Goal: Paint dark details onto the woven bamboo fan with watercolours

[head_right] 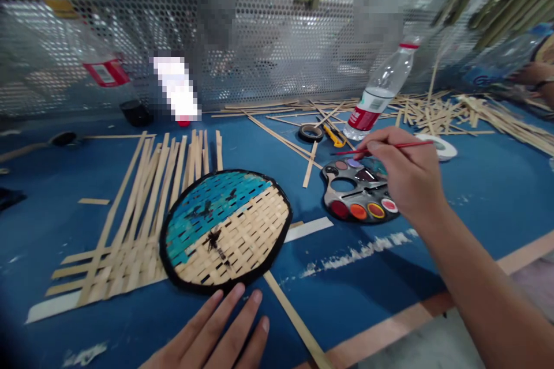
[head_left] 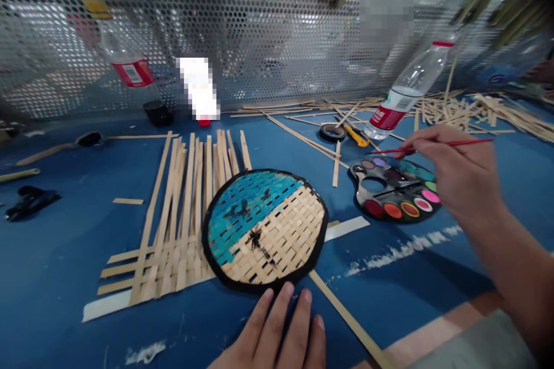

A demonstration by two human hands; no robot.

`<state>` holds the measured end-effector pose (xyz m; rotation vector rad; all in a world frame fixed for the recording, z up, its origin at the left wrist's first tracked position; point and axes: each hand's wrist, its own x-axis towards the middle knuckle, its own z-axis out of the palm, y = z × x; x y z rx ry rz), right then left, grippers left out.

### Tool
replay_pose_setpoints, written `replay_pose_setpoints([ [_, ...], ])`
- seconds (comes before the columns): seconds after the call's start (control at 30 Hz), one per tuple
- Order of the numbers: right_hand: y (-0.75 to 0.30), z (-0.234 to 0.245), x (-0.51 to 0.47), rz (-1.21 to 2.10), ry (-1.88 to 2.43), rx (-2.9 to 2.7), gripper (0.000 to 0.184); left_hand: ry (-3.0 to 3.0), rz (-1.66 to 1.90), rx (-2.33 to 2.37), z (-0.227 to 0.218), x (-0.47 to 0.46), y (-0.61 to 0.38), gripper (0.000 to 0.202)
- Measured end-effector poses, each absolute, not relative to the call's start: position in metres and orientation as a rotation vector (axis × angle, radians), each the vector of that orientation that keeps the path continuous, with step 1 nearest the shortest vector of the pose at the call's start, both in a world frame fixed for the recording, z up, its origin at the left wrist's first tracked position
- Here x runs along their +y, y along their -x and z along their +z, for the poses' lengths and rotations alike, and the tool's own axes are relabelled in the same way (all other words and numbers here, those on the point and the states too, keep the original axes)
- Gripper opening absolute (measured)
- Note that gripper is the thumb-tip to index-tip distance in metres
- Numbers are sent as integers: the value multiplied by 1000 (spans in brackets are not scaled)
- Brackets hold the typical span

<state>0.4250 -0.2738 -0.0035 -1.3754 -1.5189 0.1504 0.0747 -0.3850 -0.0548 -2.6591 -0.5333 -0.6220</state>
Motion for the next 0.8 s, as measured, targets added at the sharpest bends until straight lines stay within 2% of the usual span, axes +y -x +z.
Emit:
replay_pose_setpoints([
  [0.17,-333,11,-314,397,918,-2196,18,2673,-519,-479,-60,-387,-72,33],
  [0.27,-299,3,-327,495,749,-2328,19,2651,-488,-483,-63,-389,-72,36],
  [0.5,-291,-17,-330,503,762,-2381,16,2600,-508,-490,-68,-390,-76,36],
  [0.8,-286,-15,-332,502,794,-2360,19,2602,-484,-474,-66,-391,-77,36],
])
